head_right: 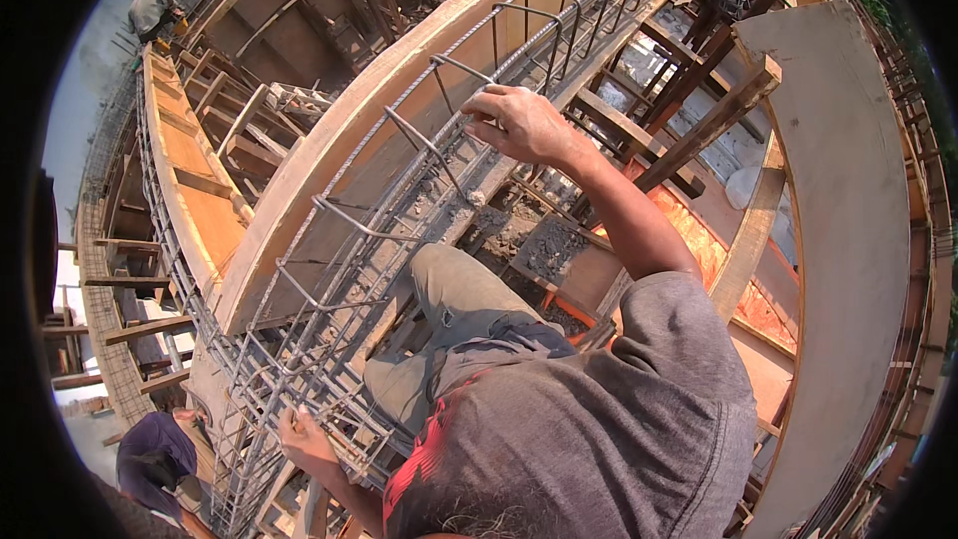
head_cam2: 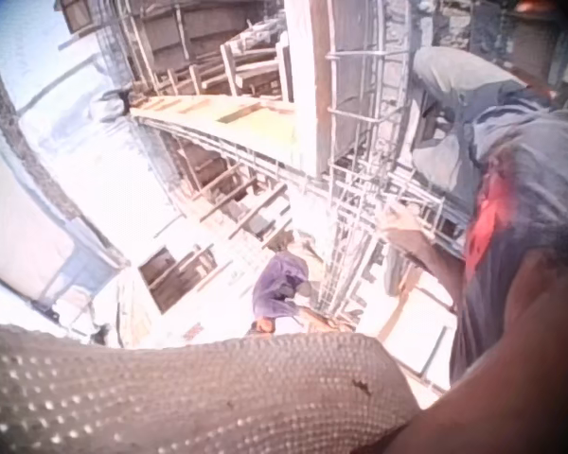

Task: The person secures rebar cages for a concrete beam by hand and with a wire-twisting tool, threading wire through intersections, twisting it to tighten, and then moving to the next section while walking along the formwork.

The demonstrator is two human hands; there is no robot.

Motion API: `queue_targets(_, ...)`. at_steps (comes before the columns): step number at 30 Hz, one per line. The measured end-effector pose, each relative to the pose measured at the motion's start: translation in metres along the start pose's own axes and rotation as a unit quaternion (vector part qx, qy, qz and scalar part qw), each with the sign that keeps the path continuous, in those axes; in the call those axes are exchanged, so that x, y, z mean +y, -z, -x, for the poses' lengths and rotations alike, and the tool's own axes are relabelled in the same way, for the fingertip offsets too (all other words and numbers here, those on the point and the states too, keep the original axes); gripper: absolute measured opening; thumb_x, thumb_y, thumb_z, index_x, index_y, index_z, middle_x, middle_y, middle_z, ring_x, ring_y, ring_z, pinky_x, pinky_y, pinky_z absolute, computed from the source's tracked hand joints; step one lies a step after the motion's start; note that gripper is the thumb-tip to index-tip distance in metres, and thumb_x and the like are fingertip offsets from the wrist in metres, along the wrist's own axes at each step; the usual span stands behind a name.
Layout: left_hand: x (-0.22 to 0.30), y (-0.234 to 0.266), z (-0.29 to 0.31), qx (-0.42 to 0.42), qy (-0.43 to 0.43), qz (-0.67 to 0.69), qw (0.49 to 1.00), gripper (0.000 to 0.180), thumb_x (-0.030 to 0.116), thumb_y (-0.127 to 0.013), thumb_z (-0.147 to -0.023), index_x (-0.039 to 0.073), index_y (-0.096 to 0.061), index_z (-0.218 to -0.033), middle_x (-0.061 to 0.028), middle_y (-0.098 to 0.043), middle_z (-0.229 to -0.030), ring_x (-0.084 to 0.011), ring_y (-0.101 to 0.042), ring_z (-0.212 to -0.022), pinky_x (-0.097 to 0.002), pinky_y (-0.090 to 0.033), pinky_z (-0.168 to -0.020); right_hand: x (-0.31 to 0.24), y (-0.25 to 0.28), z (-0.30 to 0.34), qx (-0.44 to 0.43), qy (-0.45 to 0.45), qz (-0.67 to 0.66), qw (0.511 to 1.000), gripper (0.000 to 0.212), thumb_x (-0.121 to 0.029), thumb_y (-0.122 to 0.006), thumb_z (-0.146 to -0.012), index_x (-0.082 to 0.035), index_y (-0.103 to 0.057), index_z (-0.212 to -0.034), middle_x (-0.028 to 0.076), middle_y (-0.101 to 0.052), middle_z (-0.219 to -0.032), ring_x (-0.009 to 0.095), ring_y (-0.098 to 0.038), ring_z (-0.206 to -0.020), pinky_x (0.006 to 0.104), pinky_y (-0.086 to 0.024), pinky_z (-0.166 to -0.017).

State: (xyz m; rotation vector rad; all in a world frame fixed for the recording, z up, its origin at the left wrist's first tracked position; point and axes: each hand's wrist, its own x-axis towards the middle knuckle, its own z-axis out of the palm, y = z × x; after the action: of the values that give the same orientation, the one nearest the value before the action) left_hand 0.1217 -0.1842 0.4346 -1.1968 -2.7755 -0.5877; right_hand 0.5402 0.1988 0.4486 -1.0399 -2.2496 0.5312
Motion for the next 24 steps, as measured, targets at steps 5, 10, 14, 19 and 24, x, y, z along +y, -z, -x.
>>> queue_targets(5,0.14,-0.067,-0.115,-0.077,-0.194,0.155,0.966,0.028,0.013,-0.071,-0.088,-0.001,-0.066,-0.112,-0.0177,-0.067,-0.111,-0.0319,-0.065,-0.1,-0.0402,-0.052,-0.083,0.087,0.169,0.077,0.133,-0.129,0.4,0.898,0.034,-0.031,-0.064,-0.094,-0.011,-0.064,-0.122,0.013,-0.065,-0.116,0.031,-0.062,-0.108,0.042,-0.05,-0.091)
queue_targets(10,0.242,-0.157,-0.23,-0.019,-0.4,0.116,0.909,0.052,0.033,-0.07,-0.089,0.003,-0.056,-0.13,-0.0211,-0.057,-0.129,-0.0378,-0.051,-0.124,-0.047,-0.042,-0.103,0.192,0.299,0.156,0.057,-0.33,0.618,0.712,0.059,-0.056,-0.058,-0.091,-0.019,-0.055,-0.137,0.012,-0.055,-0.137,0.037,-0.051,-0.127,0.0496,-0.045,-0.102)
queue_targets(14,0.254,-0.235,-0.282,-0.047,-0.328,-0.014,0.943,0.077,0.069,-0.055,-0.088,0.011,-0.051,-0.138,-0.0206,-0.054,-0.134,-0.039,-0.048,-0.128,-0.0557,-0.037,-0.105,0.266,0.304,0.189,0.036,-0.258,0.599,0.758,0.065,-0.06,-0.057,-0.091,-0.019,-0.051,-0.142,0.015,-0.056,-0.134,0.039,-0.052,-0.126,0.049,-0.045,-0.102)
queue_targets(19,0.307,-0.213,-0.258,-0.117,-0.249,-0.157,0.948,0.093,0.085,-0.054,-0.075,0.01,-0.054,-0.131,-0.0203,-0.055,-0.133,-0.0383,-0.05,-0.127,-0.0574,-0.039,-0.102,0.301,0.339,0.188,0.067,-0.35,0.535,0.766,0.064,-0.059,-0.06,-0.09,-0.017,-0.055,-0.138,0.017,-0.059,-0.129,0.039,-0.057,-0.119,0.0455,-0.046,-0.101)
queue_targets(24,0.286,-0.234,-0.288,-0.132,-0.283,-0.112,0.943,0.092,0.083,-0.055,-0.076,0.003,-0.056,-0.119,-0.0239,-0.059,-0.123,-0.0397,-0.055,-0.119,-0.0531,-0.045,-0.096,0.347,0.353,0.189,-0.069,-0.375,0.429,0.818,0.057,-0.054,-0.061,-0.09,-0.013,-0.061,-0.13,0.017,-0.059,-0.131,0.035,-0.058,-0.119,0.0429,-0.046,-0.101)
